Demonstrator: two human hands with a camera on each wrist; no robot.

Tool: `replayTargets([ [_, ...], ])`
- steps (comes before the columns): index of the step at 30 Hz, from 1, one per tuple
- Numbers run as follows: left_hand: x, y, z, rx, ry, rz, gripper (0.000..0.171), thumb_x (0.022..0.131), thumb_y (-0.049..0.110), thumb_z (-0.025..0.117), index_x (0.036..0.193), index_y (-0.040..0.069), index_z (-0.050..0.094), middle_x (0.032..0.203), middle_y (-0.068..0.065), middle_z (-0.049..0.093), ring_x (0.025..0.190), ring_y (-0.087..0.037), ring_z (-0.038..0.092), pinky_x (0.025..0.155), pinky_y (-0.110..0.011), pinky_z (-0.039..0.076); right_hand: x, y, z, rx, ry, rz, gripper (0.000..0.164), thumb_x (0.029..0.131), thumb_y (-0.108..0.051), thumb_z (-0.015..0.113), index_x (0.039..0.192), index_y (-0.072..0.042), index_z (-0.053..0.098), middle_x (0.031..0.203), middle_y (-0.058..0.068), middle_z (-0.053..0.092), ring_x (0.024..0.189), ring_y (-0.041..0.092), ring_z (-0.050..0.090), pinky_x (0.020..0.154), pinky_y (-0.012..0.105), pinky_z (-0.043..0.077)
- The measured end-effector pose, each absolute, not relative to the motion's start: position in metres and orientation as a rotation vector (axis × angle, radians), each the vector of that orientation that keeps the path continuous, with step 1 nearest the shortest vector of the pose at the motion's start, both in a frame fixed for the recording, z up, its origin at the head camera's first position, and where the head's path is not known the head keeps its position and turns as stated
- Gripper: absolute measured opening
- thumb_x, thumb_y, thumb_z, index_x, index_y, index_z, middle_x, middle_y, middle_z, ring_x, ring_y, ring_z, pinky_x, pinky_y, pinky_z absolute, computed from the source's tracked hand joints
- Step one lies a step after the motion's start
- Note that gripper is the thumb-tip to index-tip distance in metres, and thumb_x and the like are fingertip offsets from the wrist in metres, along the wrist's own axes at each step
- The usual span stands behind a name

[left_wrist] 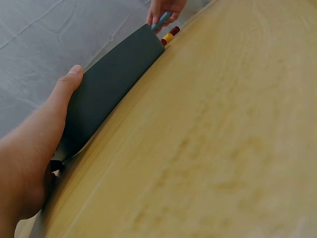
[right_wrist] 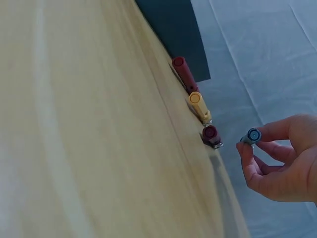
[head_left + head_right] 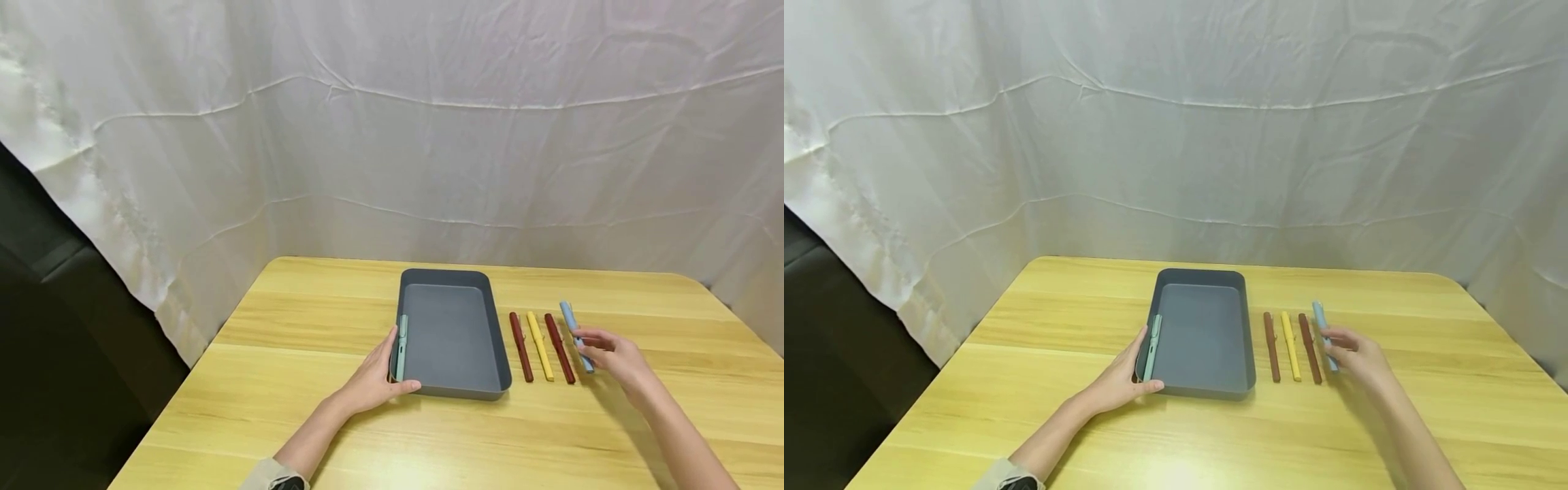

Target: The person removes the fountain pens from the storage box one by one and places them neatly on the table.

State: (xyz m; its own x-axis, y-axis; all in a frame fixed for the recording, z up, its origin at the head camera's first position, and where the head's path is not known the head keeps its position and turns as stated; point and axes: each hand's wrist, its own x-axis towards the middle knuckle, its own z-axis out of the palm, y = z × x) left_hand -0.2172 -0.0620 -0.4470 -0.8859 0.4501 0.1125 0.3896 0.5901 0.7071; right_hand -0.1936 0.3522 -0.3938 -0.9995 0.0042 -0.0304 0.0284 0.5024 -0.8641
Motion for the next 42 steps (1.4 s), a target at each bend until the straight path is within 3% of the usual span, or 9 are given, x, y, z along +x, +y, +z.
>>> replayTargets([
  [12, -0.217, -0.062, -0.448, 0.735, 2.747, 1.184, 0.103, 0.078, 0.056, 0.063, 0.149, 0.015, 0.000, 0.150, -0.014, 0.014, 0.133, -0.035, 0.017, 0.101, -0.055, 0.019, -0.195, 0.364, -0.409, 0.100, 2.713, -1.495, 0.050, 0.094, -0.021, 0.055, 0.128, 0.012, 0.042, 0.120, 0.031, 0.050, 0.081, -0.005, 0.051, 0.071, 0.020, 0.047],
  [30, -0.218, -0.061, -0.446, 0.726, 2.737, 1.175, 0.104, 0.078, 0.057, 0.063, 0.149, 0.016, -0.001, 0.151, -0.012, 0.012, 0.134, -0.033, 0.016, 0.102, -0.054, 0.018, -0.199, 0.371, -0.419, 0.158, 2.715, -1.517, 0.053, 0.093, -0.025, 0.056, 0.127, 0.013, 0.043, 0.105, 0.013, 0.061, 0.077, -0.002, 0.055, 0.067, 0.021, 0.048],
  [42, -0.217, -0.062, -0.447, 0.708, 2.735, 1.176, 0.103, 0.078, 0.056, 0.063, 0.149, 0.015, 0.000, 0.150, -0.012, 0.012, 0.134, -0.034, 0.016, 0.102, -0.054, 0.018, -0.200, 0.368, -0.423, 0.112, 2.825, -1.423, 0.048, 0.090, -0.022, 0.061, 0.121, 0.011, 0.048, 0.110, 0.026, 0.058, 0.080, 0.001, 0.053, 0.067, 0.023, 0.045],
])
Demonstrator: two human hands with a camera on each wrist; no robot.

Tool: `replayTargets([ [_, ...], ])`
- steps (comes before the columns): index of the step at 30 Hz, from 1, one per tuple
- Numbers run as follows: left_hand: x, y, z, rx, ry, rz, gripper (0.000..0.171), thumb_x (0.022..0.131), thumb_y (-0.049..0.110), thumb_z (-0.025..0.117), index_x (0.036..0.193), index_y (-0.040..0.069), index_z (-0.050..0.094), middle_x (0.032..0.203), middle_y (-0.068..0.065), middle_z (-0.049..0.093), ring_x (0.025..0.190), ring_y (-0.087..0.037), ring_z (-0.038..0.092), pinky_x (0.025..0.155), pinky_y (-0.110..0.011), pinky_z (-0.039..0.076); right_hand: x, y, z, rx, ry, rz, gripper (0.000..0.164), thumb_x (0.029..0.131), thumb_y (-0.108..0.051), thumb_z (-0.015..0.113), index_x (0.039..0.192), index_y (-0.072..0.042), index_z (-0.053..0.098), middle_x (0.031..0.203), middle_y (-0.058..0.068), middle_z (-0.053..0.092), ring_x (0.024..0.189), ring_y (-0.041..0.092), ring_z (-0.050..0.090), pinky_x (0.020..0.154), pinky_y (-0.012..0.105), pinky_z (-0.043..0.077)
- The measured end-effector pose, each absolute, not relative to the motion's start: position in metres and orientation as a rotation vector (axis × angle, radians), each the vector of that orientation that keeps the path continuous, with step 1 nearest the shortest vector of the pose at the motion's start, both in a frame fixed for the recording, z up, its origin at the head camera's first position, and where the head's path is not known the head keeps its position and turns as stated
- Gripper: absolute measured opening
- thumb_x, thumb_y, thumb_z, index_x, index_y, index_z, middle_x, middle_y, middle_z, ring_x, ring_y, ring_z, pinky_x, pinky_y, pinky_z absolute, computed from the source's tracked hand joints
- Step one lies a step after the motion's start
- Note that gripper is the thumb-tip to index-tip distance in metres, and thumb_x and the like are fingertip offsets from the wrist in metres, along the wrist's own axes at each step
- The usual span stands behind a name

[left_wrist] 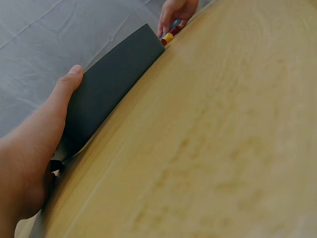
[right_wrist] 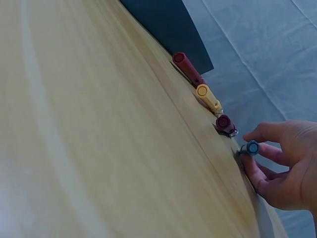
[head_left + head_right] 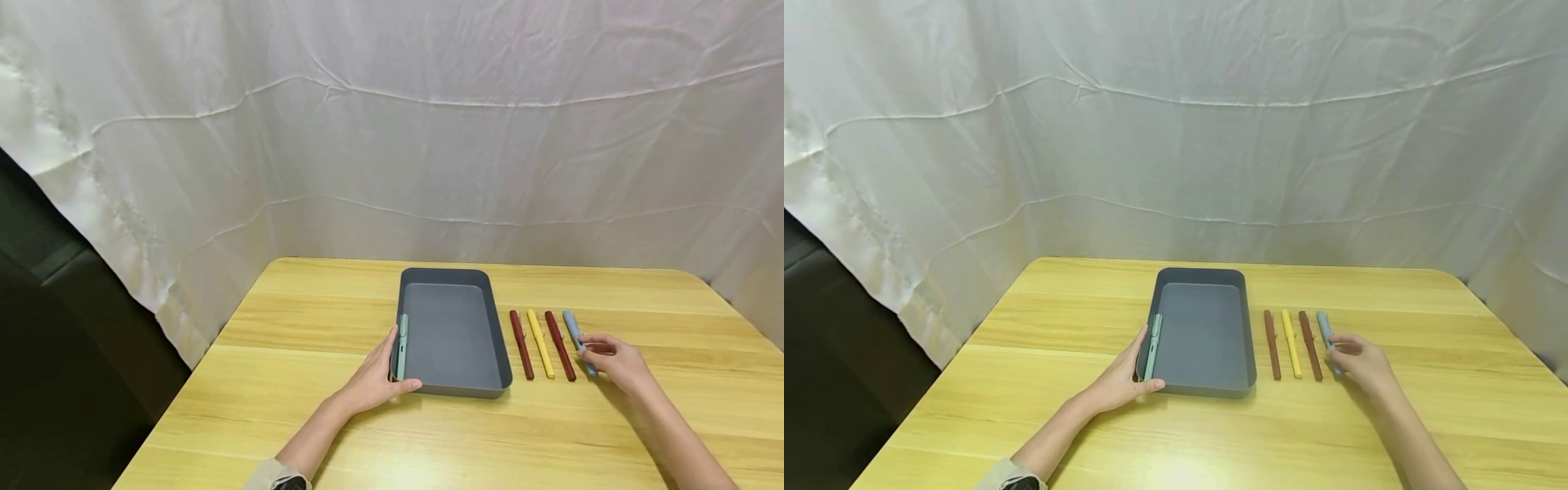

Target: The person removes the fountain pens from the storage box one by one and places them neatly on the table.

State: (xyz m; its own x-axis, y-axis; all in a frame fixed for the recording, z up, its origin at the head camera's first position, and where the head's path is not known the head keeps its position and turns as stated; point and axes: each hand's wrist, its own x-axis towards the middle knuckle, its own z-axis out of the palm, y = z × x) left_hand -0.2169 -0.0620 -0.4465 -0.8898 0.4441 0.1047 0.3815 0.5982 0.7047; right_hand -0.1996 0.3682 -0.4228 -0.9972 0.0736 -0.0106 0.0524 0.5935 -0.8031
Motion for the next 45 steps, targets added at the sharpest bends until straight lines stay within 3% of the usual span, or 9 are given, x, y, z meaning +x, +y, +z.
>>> replayTargets([
  [5, -0.216, -0.061, -0.445, 0.710, 2.727, 1.176, 0.104, 0.078, 0.055, 0.064, 0.149, 0.014, 0.000, 0.150, -0.013, 0.011, 0.134, -0.034, 0.015, 0.103, -0.054, 0.017, -0.198, 0.366, -0.425, -0.115, -2.768, 1.263, 0.044, 0.089, -0.022, 0.062, 0.118, 0.009, 0.053, 0.106, 0.022, 0.060, 0.081, 0.001, 0.050, 0.064, 0.023, 0.044],
  [13, -0.215, -0.062, -0.444, 0.712, 2.726, 1.178, 0.104, 0.078, 0.056, 0.064, 0.149, 0.013, 0.000, 0.150, -0.014, 0.012, 0.134, -0.035, 0.016, 0.102, -0.054, 0.019, -0.194, 0.360, -0.427, -0.128, -2.754, 1.097, 0.038, 0.089, -0.025, 0.061, 0.114, 0.004, 0.059, 0.100, 0.017, 0.062, 0.084, 0.014, 0.054, 0.065, 0.027, 0.042],
  [22, -0.215, -0.062, -0.445, 0.718, 2.725, 1.183, 0.104, 0.078, 0.057, 0.063, 0.149, 0.017, -0.002, 0.150, -0.013, 0.011, 0.134, -0.034, 0.015, 0.102, -0.054, 0.019, -0.193, 0.359, -0.430, -0.129, -2.716, 1.068, 0.037, 0.089, -0.024, 0.061, 0.114, 0.003, 0.060, 0.099, 0.017, 0.063, 0.076, 0.000, 0.051, 0.059, 0.022, 0.043],
  [31, -0.215, -0.062, -0.445, 0.717, 2.718, 1.185, 0.104, 0.078, 0.056, 0.064, 0.149, 0.015, -0.001, 0.150, -0.013, 0.011, 0.134, -0.034, 0.015, 0.102, -0.055, 0.019, -0.192, 0.359, -0.435, -0.126, -2.694, 1.054, 0.037, 0.089, -0.025, 0.062, 0.114, 0.002, 0.061, 0.101, 0.019, 0.062, 0.076, 0.000, 0.052, 0.059, 0.021, 0.043],
  [36, -0.216, -0.061, -0.446, 0.723, 2.718, 1.189, 0.104, 0.078, 0.057, 0.063, 0.149, 0.016, -0.001, 0.151, -0.012, 0.011, 0.134, -0.034, 0.015, 0.102, -0.055, 0.019, -0.193, 0.359, -0.436, -0.114, -2.683, 1.027, 0.036, 0.089, -0.024, 0.062, 0.114, 0.002, 0.061, 0.101, 0.019, 0.062, 0.078, 0.008, 0.055, 0.059, 0.022, 0.043],
  [43, -0.217, -0.062, -0.447, 0.720, 2.721, 1.198, 0.105, 0.078, 0.056, 0.064, 0.149, 0.015, -0.001, 0.150, -0.013, 0.011, 0.134, -0.035, 0.016, 0.102, -0.055, 0.019, -0.194, 0.357, -0.436, -0.094, -2.649, 1.021, 0.034, 0.088, -0.021, 0.063, 0.113, 0.002, 0.061, 0.098, 0.019, 0.063, 0.075, 0.003, 0.054, 0.057, 0.020, 0.043],
  [45, -0.217, -0.062, -0.447, 0.719, 2.721, 1.196, 0.105, 0.078, 0.056, 0.064, 0.149, 0.015, -0.001, 0.150, -0.013, 0.011, 0.134, -0.035, 0.016, 0.102, -0.055, 0.019, -0.193, 0.356, -0.436, -0.094, -2.648, 1.022, 0.034, 0.088, -0.020, 0.063, 0.113, 0.003, 0.060, 0.098, 0.019, 0.063, 0.078, 0.009, 0.057, 0.058, 0.020, 0.044],
])
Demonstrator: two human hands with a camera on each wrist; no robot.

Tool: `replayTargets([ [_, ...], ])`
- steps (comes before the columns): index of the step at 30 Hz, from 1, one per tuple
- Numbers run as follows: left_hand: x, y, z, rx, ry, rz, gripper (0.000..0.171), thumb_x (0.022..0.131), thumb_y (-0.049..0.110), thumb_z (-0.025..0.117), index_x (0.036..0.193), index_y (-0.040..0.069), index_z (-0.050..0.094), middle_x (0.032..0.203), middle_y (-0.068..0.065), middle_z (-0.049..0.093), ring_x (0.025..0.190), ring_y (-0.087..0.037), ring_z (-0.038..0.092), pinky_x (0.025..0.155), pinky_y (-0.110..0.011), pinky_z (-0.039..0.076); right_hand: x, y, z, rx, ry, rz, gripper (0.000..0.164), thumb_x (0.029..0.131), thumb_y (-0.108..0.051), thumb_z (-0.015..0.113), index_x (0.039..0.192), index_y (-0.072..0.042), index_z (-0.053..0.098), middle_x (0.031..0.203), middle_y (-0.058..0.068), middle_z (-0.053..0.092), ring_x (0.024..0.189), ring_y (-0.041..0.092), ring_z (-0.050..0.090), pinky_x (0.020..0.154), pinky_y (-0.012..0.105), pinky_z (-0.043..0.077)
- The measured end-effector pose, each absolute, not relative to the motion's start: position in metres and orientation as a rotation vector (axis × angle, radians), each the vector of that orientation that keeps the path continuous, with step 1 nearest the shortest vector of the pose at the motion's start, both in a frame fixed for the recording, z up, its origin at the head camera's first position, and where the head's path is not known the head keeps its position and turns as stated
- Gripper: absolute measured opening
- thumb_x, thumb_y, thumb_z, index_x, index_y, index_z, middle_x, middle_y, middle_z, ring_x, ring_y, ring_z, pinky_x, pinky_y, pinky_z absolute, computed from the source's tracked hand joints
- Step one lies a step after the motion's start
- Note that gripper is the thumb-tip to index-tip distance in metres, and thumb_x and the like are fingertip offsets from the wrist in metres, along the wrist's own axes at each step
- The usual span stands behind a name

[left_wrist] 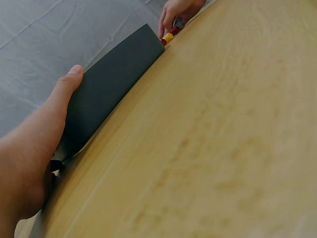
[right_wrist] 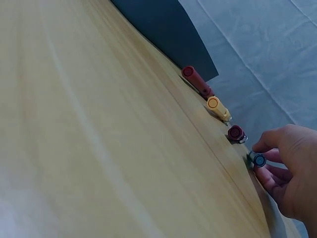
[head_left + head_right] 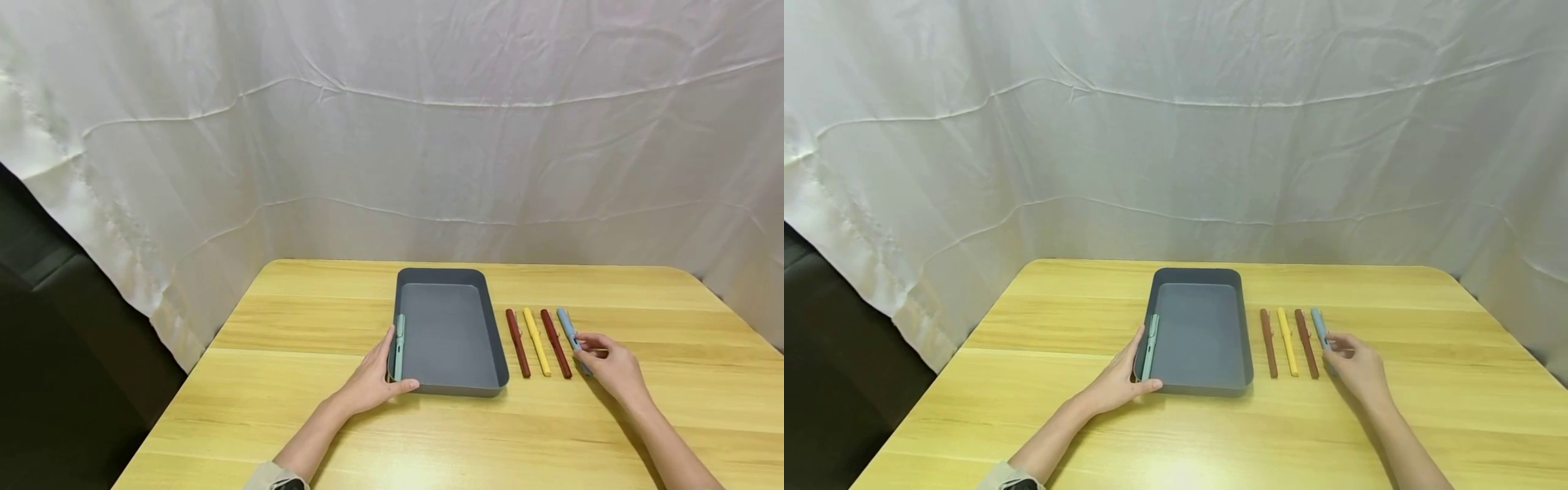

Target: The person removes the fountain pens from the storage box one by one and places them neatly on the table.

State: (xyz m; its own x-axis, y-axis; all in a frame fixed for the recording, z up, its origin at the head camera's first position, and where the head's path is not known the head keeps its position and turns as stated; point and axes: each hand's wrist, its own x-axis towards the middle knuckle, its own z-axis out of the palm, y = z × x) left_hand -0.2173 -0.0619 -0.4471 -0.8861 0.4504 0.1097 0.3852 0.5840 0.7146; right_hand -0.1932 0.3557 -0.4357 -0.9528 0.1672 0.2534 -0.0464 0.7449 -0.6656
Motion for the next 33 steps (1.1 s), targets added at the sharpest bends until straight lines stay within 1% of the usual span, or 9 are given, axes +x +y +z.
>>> replayTargets([
  [4, -0.217, -0.063, -0.448, 0.716, 2.719, 1.196, 0.104, 0.078, 0.056, 0.063, 0.149, 0.016, -0.002, 0.150, -0.013, 0.011, 0.134, -0.035, 0.016, 0.101, -0.055, 0.020, -0.192, 0.353, -0.435, -0.098, -2.655, 1.032, 0.034, 0.088, -0.019, 0.062, 0.114, 0.004, 0.060, 0.099, 0.020, 0.062, 0.083, 0.026, 0.059, 0.058, 0.020, 0.044],
  [6, -0.216, -0.063, -0.448, 0.714, 2.718, 1.194, 0.104, 0.078, 0.056, 0.063, 0.149, 0.016, -0.001, 0.151, -0.013, 0.011, 0.134, -0.035, 0.016, 0.101, -0.055, 0.020, -0.192, 0.353, -0.435, -0.102, -2.655, 1.030, 0.034, 0.088, -0.019, 0.062, 0.113, 0.004, 0.060, 0.098, 0.020, 0.062, 0.085, 0.030, 0.059, 0.058, 0.021, 0.044],
  [9, -0.216, -0.063, -0.447, 0.717, 2.722, 1.191, 0.104, 0.078, 0.057, 0.063, 0.149, 0.014, -0.001, 0.151, -0.012, 0.011, 0.134, -0.035, 0.016, 0.101, -0.055, 0.020, -0.192, 0.353, -0.436, -0.105, -2.654, 1.022, 0.033, 0.088, -0.019, 0.062, 0.112, 0.004, 0.060, 0.098, 0.020, 0.062, 0.086, 0.032, 0.059, 0.058, 0.021, 0.044],
  [20, -0.215, -0.063, -0.445, 0.710, 2.728, 1.180, 0.104, 0.078, 0.057, 0.063, 0.149, 0.015, -0.001, 0.150, -0.013, 0.012, 0.133, -0.035, 0.016, 0.101, -0.055, 0.020, -0.191, 0.352, -0.433, -0.161, -2.629, 1.013, 0.030, 0.090, -0.018, 0.058, 0.111, 0.003, 0.061, 0.096, 0.018, 0.062, 0.083, 0.027, 0.059, 0.057, 0.021, 0.043],
  [23, -0.215, -0.063, -0.445, 0.707, 2.729, 1.181, 0.104, 0.078, 0.057, 0.063, 0.149, 0.014, 0.000, 0.150, -0.013, 0.012, 0.133, -0.035, 0.017, 0.101, -0.055, 0.021, -0.191, 0.353, -0.433, -0.198, -2.597, 1.018, 0.029, 0.091, -0.020, 0.056, 0.109, 0.001, 0.063, 0.094, 0.016, 0.062, 0.077, 0.014, 0.058, 0.056, 0.020, 0.043],
  [25, -0.215, -0.063, -0.445, 0.707, 2.730, 1.180, 0.104, 0.078, 0.057, 0.063, 0.149, 0.014, 0.000, 0.150, -0.013, 0.012, 0.133, -0.034, 0.017, 0.102, -0.054, 0.021, -0.191, 0.353, -0.433, -0.218, -2.577, 1.017, 0.029, 0.091, -0.021, 0.056, 0.108, 0.000, 0.063, 0.093, 0.014, 0.063, 0.072, 0.003, 0.054, 0.055, 0.019, 0.042],
  [27, -0.215, -0.062, -0.445, 0.710, 2.731, 1.180, 0.104, 0.078, 0.057, 0.063, 0.149, 0.014, 0.000, 0.150, -0.013, 0.012, 0.134, -0.034, 0.017, 0.102, -0.054, 0.020, -0.191, 0.352, -0.432, -0.229, -2.562, 1.028, 0.030, 0.092, -0.023, 0.055, 0.108, 0.000, 0.063, 0.093, 0.013, 0.063, 0.069, -0.004, 0.050, 0.054, 0.019, 0.043],
  [29, -0.215, -0.062, -0.445, 0.710, 2.731, 1.179, 0.104, 0.078, 0.057, 0.063, 0.149, 0.015, 0.000, 0.150, -0.013, 0.012, 0.134, -0.034, 0.016, 0.102, -0.054, 0.020, -0.191, 0.351, -0.431, -0.235, -2.552, 1.068, 0.031, 0.092, -0.025, 0.054, 0.110, 0.000, 0.063, 0.094, 0.014, 0.063, 0.068, -0.004, 0.050, 0.054, 0.020, 0.044],
  [33, -0.216, -0.062, -0.445, 0.707, 2.732, 1.173, 0.104, 0.078, 0.058, 0.063, 0.149, 0.015, -0.001, 0.150, -0.013, 0.013, 0.134, -0.034, 0.016, 0.102, -0.054, 0.020, -0.188, 0.342, -0.424, -0.210, -2.548, 1.163, 0.033, 0.094, -0.026, 0.053, 0.114, 0.000, 0.060, 0.095, 0.018, 0.063, 0.071, 0.005, 0.055, 0.056, 0.022, 0.046],
])
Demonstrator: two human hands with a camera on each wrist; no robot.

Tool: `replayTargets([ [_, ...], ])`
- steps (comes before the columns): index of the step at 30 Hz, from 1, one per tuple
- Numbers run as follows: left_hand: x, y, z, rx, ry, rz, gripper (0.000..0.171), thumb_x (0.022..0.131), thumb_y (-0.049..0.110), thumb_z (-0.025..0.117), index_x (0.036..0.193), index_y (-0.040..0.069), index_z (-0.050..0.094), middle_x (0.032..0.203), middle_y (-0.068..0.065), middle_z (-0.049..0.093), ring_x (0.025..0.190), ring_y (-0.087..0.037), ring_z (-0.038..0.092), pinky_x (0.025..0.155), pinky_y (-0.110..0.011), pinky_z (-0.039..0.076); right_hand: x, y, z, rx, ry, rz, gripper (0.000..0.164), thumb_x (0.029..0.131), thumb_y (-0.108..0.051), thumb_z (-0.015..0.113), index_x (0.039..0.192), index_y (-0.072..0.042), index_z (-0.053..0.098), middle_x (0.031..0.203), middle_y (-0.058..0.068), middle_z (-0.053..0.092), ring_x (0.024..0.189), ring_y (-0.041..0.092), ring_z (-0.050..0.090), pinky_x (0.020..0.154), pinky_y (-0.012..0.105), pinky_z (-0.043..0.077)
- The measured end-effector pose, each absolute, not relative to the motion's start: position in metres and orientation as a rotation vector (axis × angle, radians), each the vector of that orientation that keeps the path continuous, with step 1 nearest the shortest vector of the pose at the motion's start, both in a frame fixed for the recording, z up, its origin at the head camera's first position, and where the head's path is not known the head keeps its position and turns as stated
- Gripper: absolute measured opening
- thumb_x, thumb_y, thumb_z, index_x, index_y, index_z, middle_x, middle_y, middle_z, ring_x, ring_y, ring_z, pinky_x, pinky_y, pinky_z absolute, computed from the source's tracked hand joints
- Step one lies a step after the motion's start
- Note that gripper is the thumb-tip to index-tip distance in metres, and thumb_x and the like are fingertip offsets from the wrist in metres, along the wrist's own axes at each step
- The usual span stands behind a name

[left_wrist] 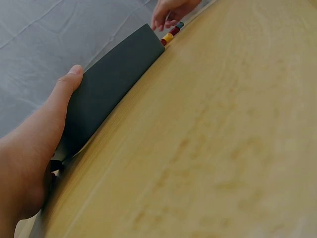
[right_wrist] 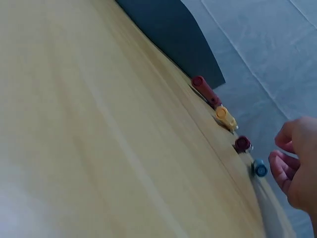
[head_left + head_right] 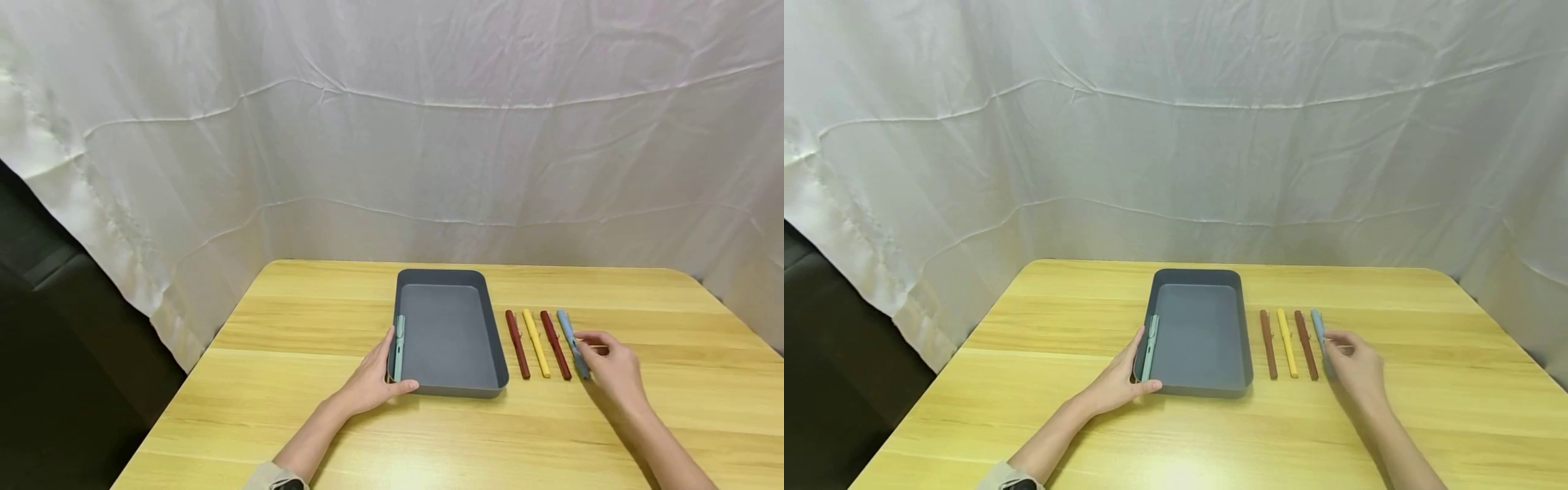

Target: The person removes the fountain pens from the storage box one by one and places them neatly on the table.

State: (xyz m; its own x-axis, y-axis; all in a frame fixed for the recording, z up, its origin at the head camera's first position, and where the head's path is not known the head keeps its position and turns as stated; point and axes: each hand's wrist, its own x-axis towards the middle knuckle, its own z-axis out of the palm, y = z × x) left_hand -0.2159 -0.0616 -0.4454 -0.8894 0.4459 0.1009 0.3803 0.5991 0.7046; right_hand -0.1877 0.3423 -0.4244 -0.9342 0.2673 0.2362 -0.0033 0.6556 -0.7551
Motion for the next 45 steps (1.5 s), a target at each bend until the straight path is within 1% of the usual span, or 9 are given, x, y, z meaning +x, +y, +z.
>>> replayTargets([
  [3, -0.216, -0.062, -0.445, 0.707, 2.732, 1.173, 0.104, 0.078, 0.058, 0.062, 0.149, 0.016, 0.000, 0.150, -0.013, 0.013, 0.134, -0.034, 0.017, 0.102, -0.054, 0.020, -0.186, 0.333, -0.417, -0.152, -2.552, 1.175, 0.033, 0.094, -0.024, 0.054, 0.115, 0.000, 0.060, 0.099, 0.021, 0.063, 0.072, 0.008, 0.056, 0.055, 0.023, 0.047],
  [8, -0.217, -0.061, -0.446, 0.712, 2.728, 1.178, 0.104, 0.078, 0.058, 0.062, 0.149, 0.015, -0.001, 0.150, -0.013, 0.012, 0.134, -0.034, 0.017, 0.102, -0.054, 0.020, -0.187, 0.314, -0.403, -0.040, -2.563, 1.159, 0.029, 0.093, -0.022, 0.056, 0.111, 0.000, 0.062, 0.103, 0.021, 0.062, 0.076, 0.006, 0.056, 0.056, 0.023, 0.048],
  [13, -0.217, -0.062, -0.446, 0.709, 2.727, 1.184, 0.104, 0.078, 0.056, 0.063, 0.149, 0.014, 0.000, 0.150, -0.013, 0.013, 0.134, -0.034, 0.017, 0.102, -0.054, 0.020, -0.189, 0.289, -0.388, 0.080, -2.580, 1.159, 0.025, 0.091, -0.018, 0.058, 0.108, 0.000, 0.064, 0.100, 0.016, 0.063, 0.081, 0.013, 0.057, 0.063, 0.021, 0.047],
  [20, -0.217, -0.063, -0.444, 0.716, 2.734, 1.177, 0.103, 0.079, 0.056, 0.063, 0.149, 0.015, 0.000, 0.150, -0.012, 0.012, 0.134, -0.033, 0.016, 0.102, -0.053, 0.020, -0.198, 0.247, -0.377, 0.242, -2.608, 1.240, 0.022, 0.090, -0.016, 0.061, 0.106, -0.002, 0.065, 0.095, 0.009, 0.065, 0.080, 0.019, 0.059, 0.066, 0.028, 0.047],
  [25, -0.216, -0.063, -0.443, 0.724, 2.737, 1.174, 0.103, 0.079, 0.055, 0.063, 0.149, 0.014, 0.000, 0.151, -0.011, 0.011, 0.134, -0.034, 0.016, 0.102, -0.053, 0.019, -0.207, 0.214, -0.377, 0.318, -2.619, 1.343, 0.020, 0.088, -0.012, 0.062, 0.104, -0.002, 0.065, 0.092, 0.006, 0.064, 0.078, 0.020, 0.059, 0.063, 0.028, 0.048],
  [30, -0.217, -0.063, -0.443, 0.726, 2.729, 1.190, 0.103, 0.079, 0.054, 0.064, 0.149, 0.013, 0.001, 0.150, -0.011, 0.013, 0.134, -0.033, 0.017, 0.102, -0.053, 0.020, -0.216, 0.180, -0.380, 0.397, -2.617, 1.375, 0.015, 0.086, -0.008, 0.063, 0.100, -0.003, 0.066, 0.090, 0.005, 0.065, 0.079, 0.020, 0.060, 0.066, 0.031, 0.048],
  [35, -0.217, -0.063, -0.443, 0.726, 2.722, 1.189, 0.102, 0.080, 0.053, 0.064, 0.149, 0.012, 0.001, 0.150, -0.012, 0.013, 0.134, -0.032, 0.017, 0.102, -0.053, 0.021, -0.222, 0.150, -0.385, 0.411, -2.671, 1.369, 0.015, 0.085, -0.009, 0.064, 0.099, -0.005, 0.067, 0.090, 0.001, 0.065, 0.078, 0.018, 0.059, 0.066, 0.032, 0.049],
  [39, -0.217, -0.062, -0.444, 0.745, 2.705, 1.202, 0.101, 0.081, 0.051, 0.064, 0.149, 0.011, 0.001, 0.150, -0.013, 0.013, 0.134, -0.032, 0.017, 0.101, -0.054, 0.021, -0.225, 0.131, -0.391, 0.441, -2.710, 1.370, 0.015, 0.084, -0.008, 0.065, 0.098, -0.006, 0.067, 0.090, -0.001, 0.065, 0.077, 0.018, 0.060, 0.065, 0.032, 0.049],
  [45, -0.216, -0.059, -0.444, 0.757, 2.691, 1.211, 0.100, 0.081, 0.051, 0.063, 0.149, 0.014, -0.001, 0.150, -0.013, 0.012, 0.134, -0.032, 0.016, 0.101, -0.056, 0.021, -0.230, 0.115, -0.404, 0.530, -2.782, 1.364, 0.016, 0.085, -0.007, 0.063, 0.100, -0.006, 0.066, 0.088, 0.001, 0.063, 0.076, 0.019, 0.060, 0.064, 0.031, 0.049],
])
